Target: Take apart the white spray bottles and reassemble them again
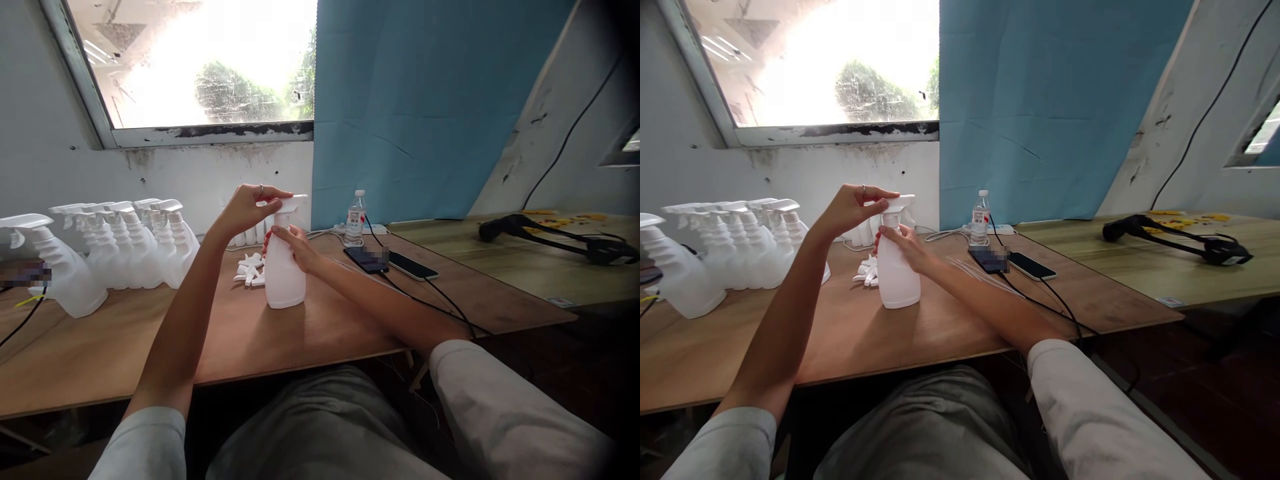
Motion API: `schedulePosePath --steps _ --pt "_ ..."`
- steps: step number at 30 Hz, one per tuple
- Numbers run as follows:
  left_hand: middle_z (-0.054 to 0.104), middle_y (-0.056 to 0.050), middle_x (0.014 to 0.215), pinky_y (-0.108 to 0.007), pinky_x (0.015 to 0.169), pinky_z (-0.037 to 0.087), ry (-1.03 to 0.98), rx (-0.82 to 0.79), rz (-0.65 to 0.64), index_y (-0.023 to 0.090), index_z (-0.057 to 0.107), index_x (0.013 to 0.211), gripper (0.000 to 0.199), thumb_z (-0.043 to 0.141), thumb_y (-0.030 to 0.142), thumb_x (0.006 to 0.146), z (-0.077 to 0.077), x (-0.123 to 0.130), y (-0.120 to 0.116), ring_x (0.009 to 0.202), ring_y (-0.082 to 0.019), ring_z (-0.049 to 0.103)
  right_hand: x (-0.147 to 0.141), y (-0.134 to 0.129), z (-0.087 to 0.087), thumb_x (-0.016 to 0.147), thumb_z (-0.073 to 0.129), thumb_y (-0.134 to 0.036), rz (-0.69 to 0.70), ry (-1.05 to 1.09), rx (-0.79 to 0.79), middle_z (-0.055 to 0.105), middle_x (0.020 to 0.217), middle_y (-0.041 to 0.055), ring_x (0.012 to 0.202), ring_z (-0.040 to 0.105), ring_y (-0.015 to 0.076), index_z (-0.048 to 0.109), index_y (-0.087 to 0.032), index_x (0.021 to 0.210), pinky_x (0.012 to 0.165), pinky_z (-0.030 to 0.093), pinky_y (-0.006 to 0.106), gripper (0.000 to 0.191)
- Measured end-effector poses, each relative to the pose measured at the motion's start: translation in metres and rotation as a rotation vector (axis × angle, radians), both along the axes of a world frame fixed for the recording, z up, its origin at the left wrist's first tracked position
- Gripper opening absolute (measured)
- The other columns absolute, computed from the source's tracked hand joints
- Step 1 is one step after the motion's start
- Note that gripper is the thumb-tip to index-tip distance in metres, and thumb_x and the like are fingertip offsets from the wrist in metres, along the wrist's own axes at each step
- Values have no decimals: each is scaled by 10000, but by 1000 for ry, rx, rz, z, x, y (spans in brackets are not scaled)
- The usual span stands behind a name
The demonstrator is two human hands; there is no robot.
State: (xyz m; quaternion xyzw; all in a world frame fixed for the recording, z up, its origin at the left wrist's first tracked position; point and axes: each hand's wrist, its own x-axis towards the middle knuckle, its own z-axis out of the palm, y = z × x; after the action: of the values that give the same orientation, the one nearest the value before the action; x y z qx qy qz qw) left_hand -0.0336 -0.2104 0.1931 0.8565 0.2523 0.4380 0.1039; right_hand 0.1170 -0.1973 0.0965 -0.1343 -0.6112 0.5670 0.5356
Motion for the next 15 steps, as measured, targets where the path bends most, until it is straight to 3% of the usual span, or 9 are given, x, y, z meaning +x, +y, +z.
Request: schedulePosePath --steps 4,8,12,15 --pt "713 -60 1083 -305 869 517 16 -9 11 215 722 1070 288 603 267 813 1 -2 -1 976 -186 652 -3 0 -1 765 614 -613 98 36 -7 665 777 81 691 649 205 590 -144 844 619 547 335 476" --pt "715 -65 1074 -295 851 517 15 -12 -3 206 727 1056 279 601 255 812 2 -2 -2 956 -180 656 -3 0 -1 728 696 -549 -4 17 15 655 735 57 647 646 194 579 -152 814 597 537 325 423" --pt "717 -70 1065 -291 849 518 17 -19 -3 200 725 1059 281 608 251 808 2 -2 -2 950 -179 657 -4 -1 -1 753 618 -623 54 35 -22 648 718 59 672 648 203 587 -158 797 588 532 319 469" --pt "718 -72 1056 -282 830 523 15 -25 -21 197 724 1057 277 611 257 811 1 -2 -1 935 -174 657 -4 -2 -1 739 681 -549 1 31 -12 634 689 42 618 627 180 590 -158 783 573 524 310 404"
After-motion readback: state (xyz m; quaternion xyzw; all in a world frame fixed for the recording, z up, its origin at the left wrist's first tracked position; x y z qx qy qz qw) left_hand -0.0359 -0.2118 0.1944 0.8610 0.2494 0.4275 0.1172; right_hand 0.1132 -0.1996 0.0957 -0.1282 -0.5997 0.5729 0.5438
